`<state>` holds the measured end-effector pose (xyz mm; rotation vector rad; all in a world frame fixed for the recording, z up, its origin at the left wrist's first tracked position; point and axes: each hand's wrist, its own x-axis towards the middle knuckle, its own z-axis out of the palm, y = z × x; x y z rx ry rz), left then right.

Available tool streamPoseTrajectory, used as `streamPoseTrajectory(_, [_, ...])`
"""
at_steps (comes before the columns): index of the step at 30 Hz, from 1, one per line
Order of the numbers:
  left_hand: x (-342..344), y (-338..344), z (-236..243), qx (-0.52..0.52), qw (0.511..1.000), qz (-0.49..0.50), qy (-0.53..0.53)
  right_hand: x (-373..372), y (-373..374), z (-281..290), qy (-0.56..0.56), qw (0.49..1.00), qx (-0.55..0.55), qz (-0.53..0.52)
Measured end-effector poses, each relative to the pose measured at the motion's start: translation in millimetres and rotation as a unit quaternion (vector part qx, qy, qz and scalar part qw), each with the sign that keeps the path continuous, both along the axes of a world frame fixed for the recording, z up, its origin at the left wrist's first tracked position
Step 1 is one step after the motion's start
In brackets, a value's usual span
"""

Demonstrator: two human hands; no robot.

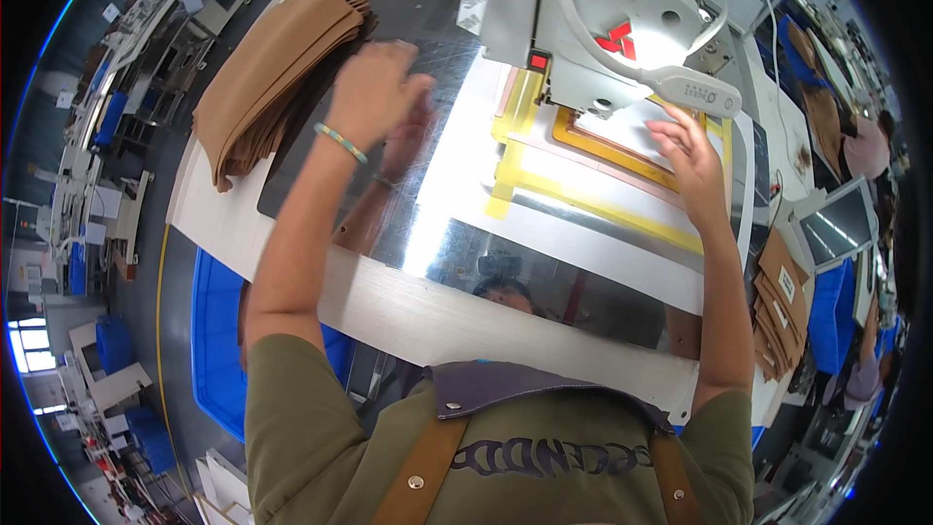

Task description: Sewing brand labels onto leather handbag components using an industrial sewing machine.

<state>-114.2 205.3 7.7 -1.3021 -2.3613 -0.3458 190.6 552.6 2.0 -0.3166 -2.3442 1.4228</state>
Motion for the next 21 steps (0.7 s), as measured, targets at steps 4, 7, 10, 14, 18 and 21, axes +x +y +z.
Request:
streamPoseTrajectory(4, [-85.1, -64.9, 13.7, -0.042, 0.977, 0.193, 0.08, 15.8, 8.1, -15.0, -0.026, 0.992, -0.064, -0.106])
streamPoseTrajectory(7, [-112.8, -97.8, 5.4, -0.109, 0.96, 0.227, 0.12, 15.7, 8.8, -22.9, 0.071, 0.995, -0.055, -0.05])
streamPoseTrajectory(10, [-124.4, -110.8, -10.3, -0.092, 0.96, 0.196, 0.179, 16.7, 7.8, -26.1, 0.026, 0.996, 0.033, -0.078])
streamPoseTrajectory(14, [-148.5, -124.2, -11.6, -0.016, 0.978, 0.177, 0.106, 17.5, 10.1, -28.6, 0.056, 0.995, 0.012, -0.08])
streamPoseTrajectory(18, [-176.7, -133.1, 24.2, 0.308, 0.882, 0.28, -0.221, 16.6, 11.8, -29.9, 0.082, 0.992, 0.008, -0.095])
streamPoseTrajectory(21, [-155.7, -125.5, 45.9, 0.358, 0.866, 0.28, -0.208, 16.2, 4.7, -23.8, 0.103, 0.99, 0.038, -0.092])
